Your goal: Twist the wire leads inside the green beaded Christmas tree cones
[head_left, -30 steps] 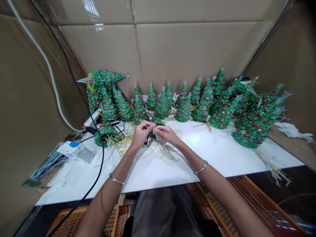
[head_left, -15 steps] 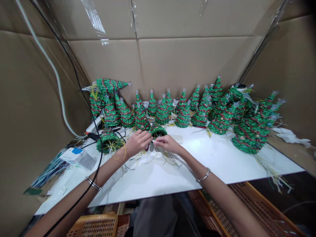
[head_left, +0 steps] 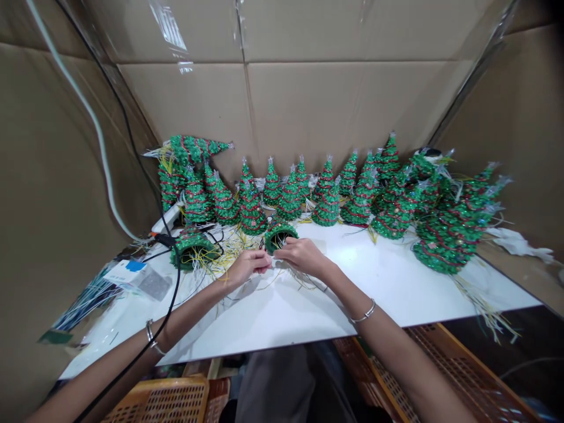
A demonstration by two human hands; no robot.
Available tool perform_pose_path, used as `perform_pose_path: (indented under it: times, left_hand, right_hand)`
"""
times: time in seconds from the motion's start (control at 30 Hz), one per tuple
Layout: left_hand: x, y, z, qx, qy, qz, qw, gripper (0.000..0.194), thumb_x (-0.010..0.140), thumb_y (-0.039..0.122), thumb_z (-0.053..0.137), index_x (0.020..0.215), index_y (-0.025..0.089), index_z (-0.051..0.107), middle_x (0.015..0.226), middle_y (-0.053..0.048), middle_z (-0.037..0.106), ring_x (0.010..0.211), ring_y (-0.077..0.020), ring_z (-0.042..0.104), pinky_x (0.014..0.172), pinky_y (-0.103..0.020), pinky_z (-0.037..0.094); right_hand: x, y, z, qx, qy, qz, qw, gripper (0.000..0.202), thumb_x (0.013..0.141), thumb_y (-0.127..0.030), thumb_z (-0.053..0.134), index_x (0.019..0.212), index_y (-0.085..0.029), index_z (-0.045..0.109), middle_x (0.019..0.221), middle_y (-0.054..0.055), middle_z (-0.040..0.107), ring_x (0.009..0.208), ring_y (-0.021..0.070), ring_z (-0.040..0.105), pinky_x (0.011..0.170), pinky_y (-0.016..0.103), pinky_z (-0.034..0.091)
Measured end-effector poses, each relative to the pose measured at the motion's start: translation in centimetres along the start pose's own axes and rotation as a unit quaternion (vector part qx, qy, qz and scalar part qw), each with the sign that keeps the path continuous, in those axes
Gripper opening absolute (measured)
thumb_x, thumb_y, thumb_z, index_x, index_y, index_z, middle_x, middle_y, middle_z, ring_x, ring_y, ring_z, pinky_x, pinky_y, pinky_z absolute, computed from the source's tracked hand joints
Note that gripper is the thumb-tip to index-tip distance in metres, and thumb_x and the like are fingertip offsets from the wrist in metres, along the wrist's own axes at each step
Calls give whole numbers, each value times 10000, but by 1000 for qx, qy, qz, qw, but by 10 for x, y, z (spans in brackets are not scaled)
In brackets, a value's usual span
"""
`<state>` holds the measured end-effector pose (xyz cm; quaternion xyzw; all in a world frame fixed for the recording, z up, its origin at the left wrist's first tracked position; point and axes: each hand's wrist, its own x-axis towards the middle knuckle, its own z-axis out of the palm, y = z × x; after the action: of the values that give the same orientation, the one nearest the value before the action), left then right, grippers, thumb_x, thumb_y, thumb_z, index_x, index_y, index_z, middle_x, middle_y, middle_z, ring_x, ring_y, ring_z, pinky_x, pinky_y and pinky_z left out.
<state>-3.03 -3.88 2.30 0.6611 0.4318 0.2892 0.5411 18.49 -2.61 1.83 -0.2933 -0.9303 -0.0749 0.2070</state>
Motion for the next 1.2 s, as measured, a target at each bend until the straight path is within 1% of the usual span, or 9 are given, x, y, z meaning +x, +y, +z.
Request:
perform_pose_path:
  times: [0.17, 0.33, 0.53, 0.63, 0.73, 0.87, 0.93, 1.07, 1.2]
  left_hand:
    - [2, 0, 8, -244, -20, -164, 956, 138, 747, 223, 658, 670, 129, 593, 601, -8, 527, 517, -76, 455, 513, -196, 342]
    - [7, 22, 4, 119, -9, 26, 992, 239, 884, 354, 549, 778, 152, 621, 702, -27, 574, 664, -151, 527, 635, -269, 396]
    - [23, 54, 8, 643, 75, 344, 680, 95, 916, 213, 553, 907, 137, 610, 915, -98, 610, 898, -241, 535, 769, -355, 371]
    - [27, 60, 6, 695, 50, 397, 598, 94, 891, 95, 524, 860, 128, 607, 851, -95, 607, 846, -234, 530, 719, -347, 351]
    - [27, 55, 2, 640, 44, 379, 667, 159, 906, 118, 502, 787, 140, 606, 782, -84, 606, 805, -222, 525, 707, -340, 354]
    - [27, 35, 7, 346, 63, 224, 909, 338, 961, 303, 440, 697, 164, 599, 639, -31, 565, 685, -167, 515, 643, -283, 366]
    - [27, 25, 14, 129, 53, 102, 985, 359, 926, 390, 470, 676, 163, 592, 555, -1, 511, 546, -123, 449, 534, -245, 317]
    - [26, 15, 22, -168, 11, -73, 983, 299, 808, 407, 606, 671, 145, 565, 521, 26, 446, 434, -66, 324, 440, -209, 216]
    - [21, 18, 10, -29, 12, -2, 999, 305, 900, 389, 510, 788, 133, 631, 661, -33, 583, 510, -97, 462, 497, -223, 344]
  right_hand:
    - [-3, 3, 4, -17, 25, -24, 999, 198, 952, -135, 511, 964, -213, 692, 733, 26, 686, 731, 173, 458, 553, 302, 222]
    - [-8, 17, 9, 76, 91, 26, 993, 207, 975, -248, 520, 940, -221, 721, 823, 21, 734, 721, 161, 495, 601, 264, 311]
    - [-12, 35, 3, 135, 126, 93, 978, 281, 979, -341, 517, 894, -200, 744, 779, 37, 715, 704, 161, 503, 625, 254, 337]
    - [-12, 37, -1, 130, 123, 88, 980, 325, 984, -362, 501, 850, -190, 742, 733, 40, 687, 687, 160, 483, 622, 255, 330]
    - [-11, 34, -5, 113, 108, 82, 984, 321, 990, -363, 490, 887, -198, 745, 730, 37, 676, 689, 158, 474, 617, 257, 321]
    - [-10, 29, -10, 64, 95, 69, 991, 303, 1005, -320, 464, 933, -217, 739, 764, 28, 687, 709, 161, 465, 623, 270, 311]
    - [-9, 27, -11, 35, 88, 58, 994, 310, 1013, -301, 443, 947, -223, 736, 754, 30, 678, 716, 164, 463, 623, 279, 304]
    - [-9, 24, -7, -4, 78, 28, 997, 299, 1013, -268, 435, 974, -223, 728, 709, 36, 646, 723, 167, 459, 624, 287, 295]
    - [-10, 25, -3, 2, 93, 25, 995, 297, 1013, -261, 433, 978, -215, 724, 717, 32, 654, 717, 165, 464, 634, 280, 306]
